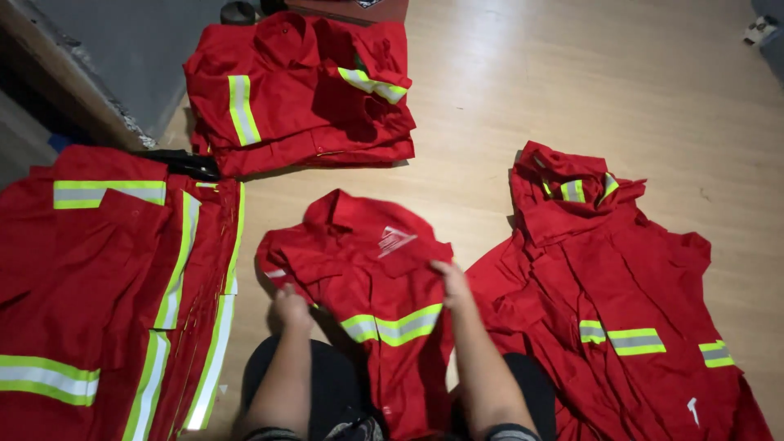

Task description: Folding red work uniforms with reflective strips on the floor

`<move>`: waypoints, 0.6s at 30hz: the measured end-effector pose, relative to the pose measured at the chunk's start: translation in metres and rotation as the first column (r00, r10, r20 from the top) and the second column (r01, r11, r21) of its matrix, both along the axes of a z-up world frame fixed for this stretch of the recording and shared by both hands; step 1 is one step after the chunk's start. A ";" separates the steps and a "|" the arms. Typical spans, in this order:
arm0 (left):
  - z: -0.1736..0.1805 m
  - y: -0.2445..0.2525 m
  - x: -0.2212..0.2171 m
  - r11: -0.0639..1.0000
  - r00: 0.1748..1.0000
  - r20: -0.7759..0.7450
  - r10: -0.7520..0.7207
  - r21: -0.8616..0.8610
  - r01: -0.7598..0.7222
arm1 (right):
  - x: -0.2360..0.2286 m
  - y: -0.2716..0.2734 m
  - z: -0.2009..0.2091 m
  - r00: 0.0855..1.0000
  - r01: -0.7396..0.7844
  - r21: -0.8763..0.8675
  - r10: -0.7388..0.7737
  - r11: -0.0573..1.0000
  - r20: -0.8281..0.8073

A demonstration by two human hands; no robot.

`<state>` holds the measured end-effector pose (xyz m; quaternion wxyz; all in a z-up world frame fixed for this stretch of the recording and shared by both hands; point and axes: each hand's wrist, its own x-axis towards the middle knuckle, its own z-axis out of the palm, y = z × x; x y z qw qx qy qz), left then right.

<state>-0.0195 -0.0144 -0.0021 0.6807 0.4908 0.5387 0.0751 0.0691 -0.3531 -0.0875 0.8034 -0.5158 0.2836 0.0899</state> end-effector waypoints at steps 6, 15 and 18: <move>0.105 0.035 0.009 0.903 0.944 -0.278 -0.178 0.335 0.269 | -0.011 -0.111 0.100 0.992 0.123 -0.308 -0.112 0.943 0.053; -0.006 0.046 0.061 0.695 0.890 -0.387 -0.240 0.572 0.436 | -0.051 -0.181 0.082 0.970 0.239 -0.316 -0.211 0.918 0.121; 0.003 0.003 0.035 0.588 0.733 -0.575 -0.364 0.469 0.659 | -0.068 -0.154 0.105 0.973 0.231 -0.286 -0.221 0.930 0.066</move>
